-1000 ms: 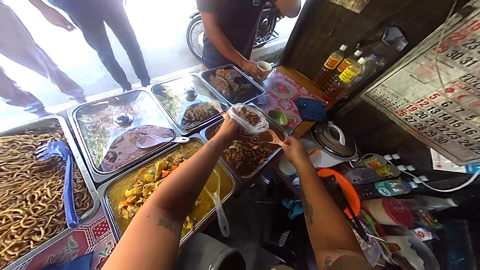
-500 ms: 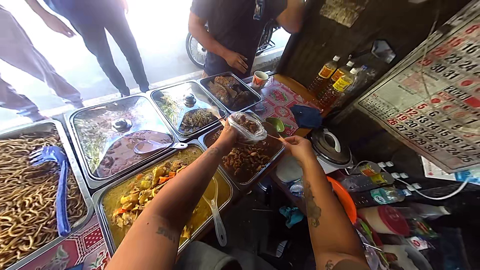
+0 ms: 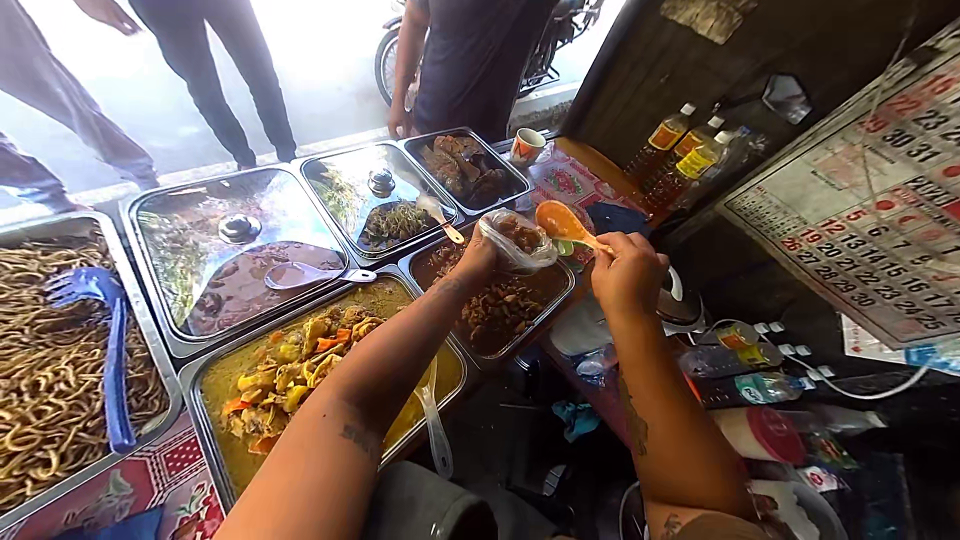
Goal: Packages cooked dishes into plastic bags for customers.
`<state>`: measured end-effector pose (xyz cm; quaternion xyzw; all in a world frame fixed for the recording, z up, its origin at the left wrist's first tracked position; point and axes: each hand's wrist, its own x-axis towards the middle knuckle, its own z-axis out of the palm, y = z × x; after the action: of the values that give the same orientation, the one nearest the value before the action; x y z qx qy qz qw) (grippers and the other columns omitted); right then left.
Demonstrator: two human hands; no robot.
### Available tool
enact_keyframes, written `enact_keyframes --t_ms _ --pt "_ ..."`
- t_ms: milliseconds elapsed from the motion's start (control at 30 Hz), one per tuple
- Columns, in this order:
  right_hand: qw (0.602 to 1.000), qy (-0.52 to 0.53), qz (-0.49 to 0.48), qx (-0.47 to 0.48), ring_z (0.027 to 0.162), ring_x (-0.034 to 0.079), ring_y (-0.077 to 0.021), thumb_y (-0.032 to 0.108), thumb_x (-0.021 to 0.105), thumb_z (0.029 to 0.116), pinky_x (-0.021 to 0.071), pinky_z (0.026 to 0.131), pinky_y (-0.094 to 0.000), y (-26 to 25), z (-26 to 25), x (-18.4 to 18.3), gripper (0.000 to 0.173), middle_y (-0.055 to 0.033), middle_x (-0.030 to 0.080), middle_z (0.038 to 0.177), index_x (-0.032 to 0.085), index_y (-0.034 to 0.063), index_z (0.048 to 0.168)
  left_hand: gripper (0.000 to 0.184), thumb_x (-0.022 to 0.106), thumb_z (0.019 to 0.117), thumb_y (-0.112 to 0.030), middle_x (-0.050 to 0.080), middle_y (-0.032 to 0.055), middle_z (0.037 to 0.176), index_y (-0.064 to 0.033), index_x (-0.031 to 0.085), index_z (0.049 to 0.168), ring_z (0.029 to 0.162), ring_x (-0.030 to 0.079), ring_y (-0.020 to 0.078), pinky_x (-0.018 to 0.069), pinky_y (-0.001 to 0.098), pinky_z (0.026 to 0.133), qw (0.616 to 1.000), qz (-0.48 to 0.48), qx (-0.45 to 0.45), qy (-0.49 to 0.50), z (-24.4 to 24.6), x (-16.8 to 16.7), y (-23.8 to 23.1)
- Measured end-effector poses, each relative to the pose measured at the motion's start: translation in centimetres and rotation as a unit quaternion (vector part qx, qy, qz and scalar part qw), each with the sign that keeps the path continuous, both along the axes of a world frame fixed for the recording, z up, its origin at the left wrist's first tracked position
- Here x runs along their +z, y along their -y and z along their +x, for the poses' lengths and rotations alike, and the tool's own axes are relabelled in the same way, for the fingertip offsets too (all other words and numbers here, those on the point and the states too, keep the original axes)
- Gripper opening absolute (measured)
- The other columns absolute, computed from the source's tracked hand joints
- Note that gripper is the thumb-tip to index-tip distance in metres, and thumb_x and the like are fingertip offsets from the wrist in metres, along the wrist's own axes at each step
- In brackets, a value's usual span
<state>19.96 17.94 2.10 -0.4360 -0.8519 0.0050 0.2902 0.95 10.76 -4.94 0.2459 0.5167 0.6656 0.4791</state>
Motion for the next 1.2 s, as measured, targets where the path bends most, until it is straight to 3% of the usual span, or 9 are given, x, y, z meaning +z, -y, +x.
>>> enact_keyframes --t_ms 233,433,533,633,733,900,1000,1067,1200 --pt "0.959 0.109 -0.249 -0.081 0.124 0.06 -0.0408 0.008 0.057 0.1008 0.0388 0.108 -0.0618 -0.7 0.0 -5.3 0.028 -0.0251 0.066 0.126 0.07 0.0016 0.125 0.042 0.023 0.1128 -0.033 0.063 0.0164 0.111 -0.03 0.022 0.155 0.081 0.068 0.0275 0.058 0.0411 0.059 0.999 -0.034 0.02 -0.012 -0.6 0.6 1.0" --pt "0.912 -0.069 -0.398 -0.075 0.108 0.066 -0.0313 0.009 0.071 0.0958 0.0504 0.098 -0.048 -2.6 1.0 -6.8 0.027 -0.0229 0.069 0.119 0.069 -0.0041 0.119 0.043 0.024 0.1135 -0.034 0.063 0.0169 0.116 -0.0306 0.021 0.156 0.088 0.069 0.0294 0.0602 0.0458 0.066 0.999 -0.027 0.02 -0.011 -1.5 0.0 1.7" --pt "0.904 -0.145 -0.395 -0.072 0.093 0.066 -0.0264 0.006 0.074 0.0932 0.0536 0.087 -0.0433 -2.6 1.0 -5.1 0.027 -0.0216 0.069 0.11 0.069 -0.0046 0.117 0.041 0.026 0.1132 -0.033 0.063 0.0159 0.118 -0.0299 0.024 0.154 0.089 0.07 0.0291 0.0603 0.0453 0.064 1.0 -0.015 0.018 -0.019 -1.5 -0.2 2.0" --pt "0.916 -0.18 -0.357 -0.041 0.088 0.066 -0.0248 0.005 0.075 0.093 0.0543 0.084 -0.0424 -2.7 0.8 -2.7 0.024 -0.0204 0.069 0.105 0.069 -0.0052 0.114 0.043 0.025 0.1127 -0.029 0.062 0.0162 0.121 -0.0283 0.022 0.155 0.092 0.069 0.0287 0.0601 0.0453 0.065 1.0 -0.012 0.017 -0.019 -1.1 -0.1 1.9" --pt "0.938 -0.164 -0.306 -0.007 0.081 0.065 -0.0229 0.003 0.075 0.0921 0.0551 0.077 -0.0413 -2.0 0.3 0.2 0.021 -0.0177 0.07 0.1 0.07 -0.0031 0.111 0.041 0.021 0.1132 -0.034 0.063 0.016 0.115 -0.0298 0.024 0.154 0.085 0.068 0.0282 0.0582 0.0433 0.06 0.999 -0.029 0.019 -0.022 -0.4 0.1 1.3" --pt "0.992 -0.045 -0.117 0.02 0.103 0.07 -0.0349 0.004 0.07 0.0946 0.0534 0.095 -0.0565 1.9 -0.9 3.0 0.019 -0.0197 0.072 0.11 0.074 0.0013 0.113 0.045 0.02 0.113 -0.041 0.064 0.0174 0.116 -0.0305 0.02 0.157 0.088 0.069 0.0291 0.0587 0.0442 0.063 0.999 -0.033 0.011 -0.018 0.3 -0.3 0.2" --pt "0.997 -0.063 0.045 0.029 0.099 0.069 -0.042 0.003 0.065 0.0936 0.0489 0.089 -0.0639 2.0 -0.5 1.8 0.017 -0.0229 0.072 0.103 0.076 0.0014 0.107 0.044 0.021 0.1129 -0.04 0.064 0.0163 0.113 -0.03 0.022 0.156 0.084 0.069 0.027 0.0591 0.0424 0.062 1.0 -0.012 0.016 -0.001 0.5 -0.3 0.1" --pt "0.998 -0.053 -0.006 -0.02 0.104 0.068 -0.0422 0.008 0.063 0.0964 0.0492 0.092 -0.063 1.4 0.1 1.0 0.021 -0.0246 0.071 0.108 0.075 0.0005 0.111 0.045 0.022 0.1129 -0.039 0.064 0.0162 0.111 -0.0292 0.02 0.157 0.082 0.068 0.0266 0.0585 0.0419 0.061 1.0 0.002 0.016 0.008 0.3 -0.4 0.3" --pt "0.965 0.016 -0.254 -0.064 0.116 0.064 -0.0441 0.011 0.061 0.0999 0.0465 0.103 -0.0621 -0.2 0.5 -2.5 0.028 -0.0286 0.068 0.119 0.068 -0.0062 0.121 0.045 0.021 0.1127 -0.04 0.063 0.0163 0.112 -0.0268 0.021 0.156 0.085 0.068 0.027 0.0594 0.0441 0.064 1.0 0.022 0.02 0.01 -0.3 -0.6 1.7"
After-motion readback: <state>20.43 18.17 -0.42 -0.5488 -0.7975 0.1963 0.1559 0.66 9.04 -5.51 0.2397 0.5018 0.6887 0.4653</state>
